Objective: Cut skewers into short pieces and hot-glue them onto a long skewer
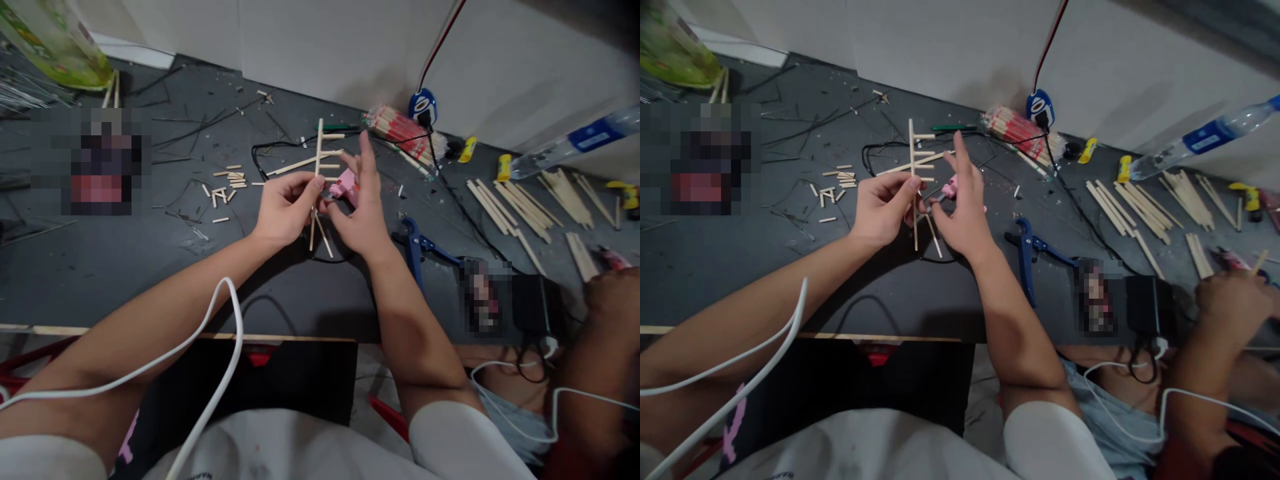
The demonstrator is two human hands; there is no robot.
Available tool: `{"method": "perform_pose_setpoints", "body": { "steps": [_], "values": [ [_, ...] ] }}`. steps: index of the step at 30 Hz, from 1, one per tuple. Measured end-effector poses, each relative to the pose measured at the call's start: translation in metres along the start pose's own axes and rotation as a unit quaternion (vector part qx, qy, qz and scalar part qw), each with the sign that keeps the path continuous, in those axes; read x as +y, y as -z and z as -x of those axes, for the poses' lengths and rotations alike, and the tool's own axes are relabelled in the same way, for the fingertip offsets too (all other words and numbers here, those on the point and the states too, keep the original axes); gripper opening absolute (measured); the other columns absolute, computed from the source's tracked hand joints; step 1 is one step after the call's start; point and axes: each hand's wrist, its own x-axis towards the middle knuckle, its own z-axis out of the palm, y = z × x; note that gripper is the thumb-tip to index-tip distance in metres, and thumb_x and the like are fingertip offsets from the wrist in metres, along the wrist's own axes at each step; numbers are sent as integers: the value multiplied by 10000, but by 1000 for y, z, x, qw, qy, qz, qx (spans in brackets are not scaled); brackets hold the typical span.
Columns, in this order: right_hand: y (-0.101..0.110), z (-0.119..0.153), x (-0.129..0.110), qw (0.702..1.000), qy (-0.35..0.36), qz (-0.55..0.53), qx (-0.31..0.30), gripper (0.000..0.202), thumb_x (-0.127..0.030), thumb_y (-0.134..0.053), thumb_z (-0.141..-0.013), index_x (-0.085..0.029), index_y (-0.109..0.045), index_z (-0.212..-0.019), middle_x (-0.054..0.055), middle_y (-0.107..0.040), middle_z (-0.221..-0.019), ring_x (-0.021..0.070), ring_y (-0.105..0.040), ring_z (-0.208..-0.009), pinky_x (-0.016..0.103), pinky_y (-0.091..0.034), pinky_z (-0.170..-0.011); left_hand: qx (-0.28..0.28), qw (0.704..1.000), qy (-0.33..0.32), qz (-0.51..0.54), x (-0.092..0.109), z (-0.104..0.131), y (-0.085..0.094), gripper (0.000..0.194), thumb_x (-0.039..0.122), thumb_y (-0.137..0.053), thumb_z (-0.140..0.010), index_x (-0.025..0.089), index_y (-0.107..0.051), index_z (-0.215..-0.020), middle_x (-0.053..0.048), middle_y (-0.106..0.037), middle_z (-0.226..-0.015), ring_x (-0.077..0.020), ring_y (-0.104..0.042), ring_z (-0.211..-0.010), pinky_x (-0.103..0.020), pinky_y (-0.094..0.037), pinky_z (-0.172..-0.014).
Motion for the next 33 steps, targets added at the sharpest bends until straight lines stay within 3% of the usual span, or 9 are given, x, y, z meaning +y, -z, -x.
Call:
{"method": "perform_pose_setpoints", "body": {
  "steps": [2,5,7,11,16,22,28,31,33],
  "values": [
    [4,-4,9,998,-17,0,66,540,-360,-600,-982,-347,-542,-1519,81,-643,-1478,330,-548,-1430,617,-465,-1177,16,1000,3,0,-4,-7,6,430,614,-705,-931,189,-742,-880,-5,-687,-613,-65,-490,-390,-229,-381,-396],
    [9,-9,24,990,-47,12,131,278,-378,-579,-996,-278,-713,-1219,84,-742,-1273,304,-641,-1249,558,-510,-1113,29,1000,8,-4,-10,-16,15,418,604,-695,-944,192,-737,-888,-14,-704,-636,-66,-503,-397,-232,-390,-397],
    [13,-9,31,989,-69,44,123,278,-346,-603,-966,-255,-717,-1202,98,-748,-1243,309,-647,-1200,550,-502,-1104,39,999,7,-6,-13,-21,21,415,608,-685,-950,201,-733,-885,-11,-708,-639,-67,-501,-399,-235,-390,-395],
    [14,-5,42,983,-131,121,31,503,-324,-705,-840,-232,-687,-1334,147,-701,-1321,386,-589,-1256,618,-463,-1098,56,998,9,-3,-16,-25,25,404,622,-698,-933,222,-727,-875,1,-711,-629,-73,-494,-406,-235,-379,-386],
    [-3,-3,45,970,-188,152,-35,694,-479,-763,-822,-204,-642,-1448,208,-603,-1401,454,-523,-1300,661,-459,-1047,41,999,7,-5,-17,-23,22,414,612,-672,-957,207,-730,-890,-8,-711,-631,-68,-489,-397,-234,-375,-389],
    [-12,-6,53,973,-186,135,-19,545,-527,-746,-879,-218,-705,-1327,179,-628,-1331,425,-535,-1281,649,-458,-1050,56,998,-6,-4,-15,-23,21,424,624,-677,-948,209,-720,-873,11,-700,-612,-63,-478,-374,-224,-372,-382],
    [0,-8,66,989,-103,91,57,473,-573,-655,-952,-230,-696,-1275,154,-638,-1298,369,-561,-1270,616,-426,-1121,86,996,-28,-6,-8,-31,29,422,633,-670,-950,222,-735,-885,8,-691,-609,-69,-499,-393,-228,-349,-383],
    [5,-14,65,989,-71,-23,127,504,-632,-585,-974,-250,-659,-1295,140,-648,-1309,327,-592,-1271,574,-462,-1110,118,993,-29,-1,-7,-36,35,463,687,-660,-930,232,-730,-873,15,-675,-592,-68,-476,-388,-231,-328,-373],
    [8,-19,59,963,-115,-182,160,497,-687,-562,-961,-275,-670,-1216,100,-696,-1212,277,-669,-1132,480,-557,-961,132,991,-20,6,-7,-39,38,474,702,-657,-923,237,-723,-862,20,-665,-580,-66,-455,-381,-232,-325,-367]
  ]
}}
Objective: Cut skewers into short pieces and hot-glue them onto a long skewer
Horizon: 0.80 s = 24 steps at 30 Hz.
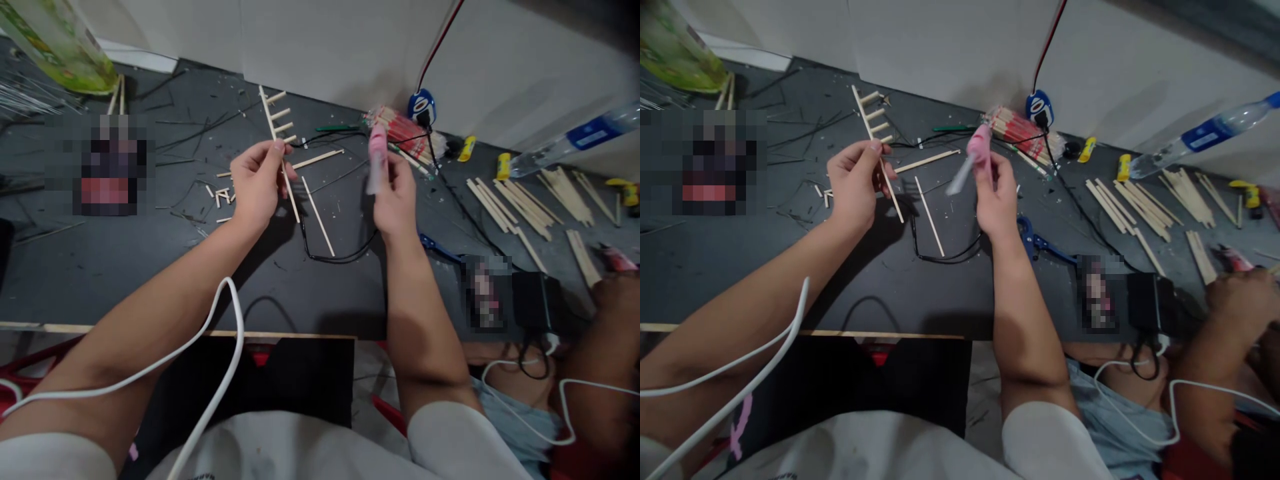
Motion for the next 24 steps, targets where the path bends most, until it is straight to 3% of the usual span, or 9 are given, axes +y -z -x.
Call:
{"method": "perform_pose_setpoints", "body": {
  "steps": [3,7,11,15,19,24],
  "values": [
    [3,-1,-19,962,-131,-238,-25,496,-745,-547,-927,-303,-685,-1106,56,-730,-1119,210,-709,-893,341,-564,-669,2,1000,16,5,-2,-1,1,434,657,-668,-938,234,-721,-856,18,-669,-582,-69,-458,-389,-233,-334,-363],
    [10,3,-40,906,-177,-379,-61,377,-628,-692,-851,-296,-685,-1030,26,-744,-1019,166,-689,-747,301,-541,-582,-16,1000,15,10,-1,4,-1,368,569,-688,-958,216,-733,-868,10,-687,-588,-72,-477,-382,-235,-350,-362],
    [7,7,-48,901,-155,-404,-45,259,-465,-790,-802,-271,-674,-930,-32,-640,-748,109,-543,-517,282,-458,-499,-41,999,-2,16,5,13,-7,383,579,-737,-918,202,-744,-852,10,-696,-579,-68,-485,-365,-228,-366,-365],
    [2,10,-56,912,-117,-392,-22,267,-441,-824,-773,-256,-701,-920,-39,-579,-662,118,-517,-508,292,-408,-507,-59,998,-1,23,11,19,-12,440,630,-769,-866,192,-754,-834,12,-685,-555,-66,-484,-356,-220,-373,-362],
    [2,13,-62,896,-148,-413,-68,304,-523,-819,-771,-257,-686,-834,-60,-468,-585,113,-442,-487,297,-372,-521,-77,996,23,29,12,24,-14,456,638,-794,-835,182,-769,-841,9,-677,-545,-66,-489,-368,-211,-385,-368],
    [-3,18,-65,875,-110,-458,-110,366,-412,-828,-803,-222,-570,-627,-49,-371,-604,106,-402,-556,311,-416,-645,-120,992,33,24,8,33,-17,422,597,-776,-874,175,-781,-878,0,-677,-553,-62,-493,-383,-197,-376,-375]
  ]
}}
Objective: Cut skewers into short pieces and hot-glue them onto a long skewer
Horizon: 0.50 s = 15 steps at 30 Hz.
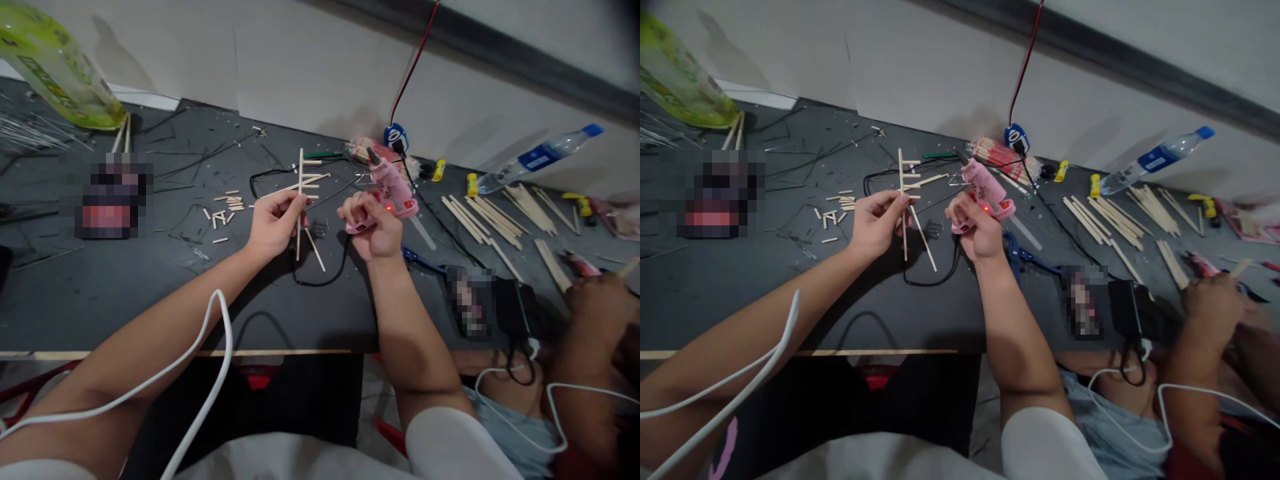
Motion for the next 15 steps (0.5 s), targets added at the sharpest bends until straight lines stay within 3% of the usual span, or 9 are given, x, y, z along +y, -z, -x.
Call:
{"method": "perform_pose_setpoints", "body": {
  "steps": [6,10,15],
  "values": [
    [-9,5,0,999,-14,-4,-33,343,-457,-830,-812,-219,-642,-652,-43,-376,-651,101,-412,-573,310,-389,-623,-16,1000,7,-2,-2,5,-5,399,567,-751,-911,171,-778,-875,-6,-677,-554,-63,-534,-408,-177,-410,-396],
    [-12,6,1,999,-48,-8,-16,352,-482,-860,-776,-229,-632,-689,-64,-378,-615,82,-390,-508,288,-387,-582,-23,1000,13,5,-3,3,-4,402,578,-770,-889,176,-782,-872,-6,-680,-551,-59,-504,-388,-182,-382,-383],
    [-12,4,9,995,-89,13,46,515,-781,-721,-796,-276,-623,-791,-97,-329,-539,82,-274,-402,281,-357,-461,-5,1000,22,2,-3,1,-4,435,621,-802,-836,187,-782,-848,-6,-678,-548,-73,-524,-399,-193,-403,-387]
  ]
}}
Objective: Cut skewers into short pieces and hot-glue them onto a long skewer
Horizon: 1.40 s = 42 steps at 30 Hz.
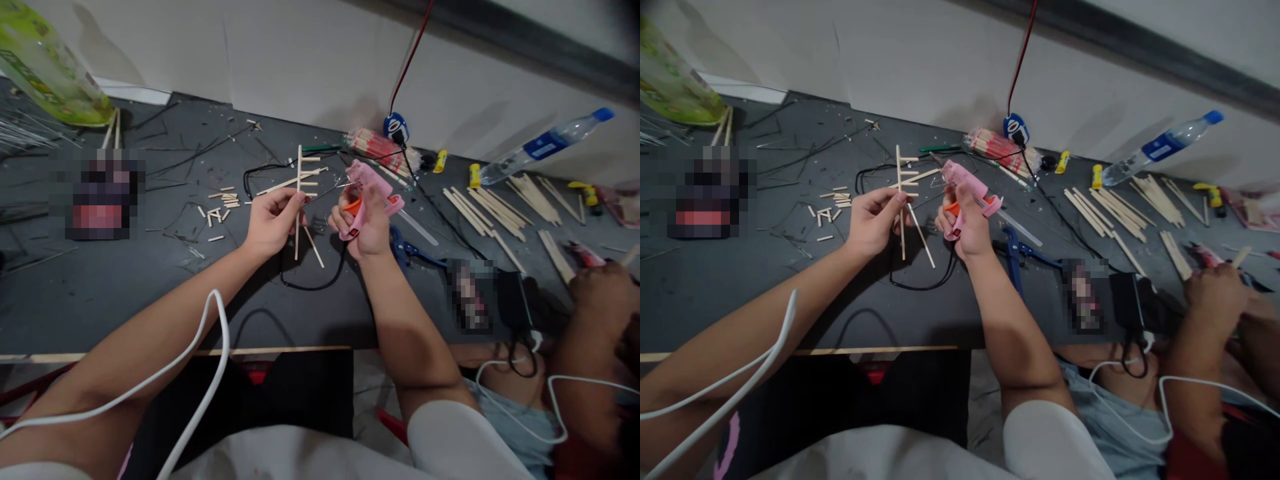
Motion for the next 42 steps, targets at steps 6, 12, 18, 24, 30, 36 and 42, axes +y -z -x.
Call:
{"method": "perform_pose_setpoints", "body": {
  "steps": [6,12,18,24,30,36,42],
  "values": [
    [4,-5,5,998,17,25,46,528,-790,-691,-827,-274,-596,-776,-105,-342,-481,79,-343,-375,253,-382,-436,-4,1000,1,-13,0,1,-2,447,637,-797,-832,191,-776,-829,-5,-672,-538,-73,-517,-391,-197,-403,-380],
    [3,-6,6,998,5,28,55,522,-771,-771,-761,-270,-624,-775,-101,-377,-485,77,-340,-380,256,-347,-415,-8,1000,4,-23,-1,0,-2,436,625,-786,-850,190,-776,-840,-4,-674,-546,-73,-504,-384,-203,-397,-372],
    [4,-5,6,998,12,46,49,580,-805,-714,-800,-248,-600,-683,-92,-357,-453,69,-357,-371,255,-339,-413,-18,1000,-5,-23,-5,0,-1,424,612,-789,-855,189,-771,-834,-8,-663,-539,-76,-502,-387,-209,-377,-374],
    [4,-5,6,998,15,46,47,607,-825,-688,-811,-248,-582,-657,-90,-346,-460,67,-364,-372,248,-358,-410,-17,1000,-1,-25,-5,0,0,413,606,-784,-864,193,-783,-849,-13,-673,-549,-75,-499,-388,-210,-377,-381],
    [3,-5,7,998,2,50,43,598,-803,-705,-816,-247,-563,-650,-85,-351,-478,69,-382,-379,250,-371,-408,-21,999,-8,-34,-4,0,0,406,610,-766,-877,205,-780,-848,-8,-673,-548,-77,-493,-380,-211,-374,-381],
    [2,-4,5,998,-1,46,35,586,-784,-736,-802,-245,-568,-645,-80,-370,-491,69,-392,-389,252,-364,-410,-23,999,-7,-26,-5,0,-1,412,608,-777,-869,197,-781,-845,-11,-670,-543,-78,-493,-377,-213,-369,-378],
    [3,-4,5,997,-7,62,55,594,-798,-737,-785,-251,-552,-647,-78,-372,-481,79,-384,-395,263,-344,-413,-23,999,-4,-34,-5,0,-1,425,624,-772,-866,200,-779,-845,-10,-673,-550,-81,-503,-381,-217,-377,-377]
  ]
}}
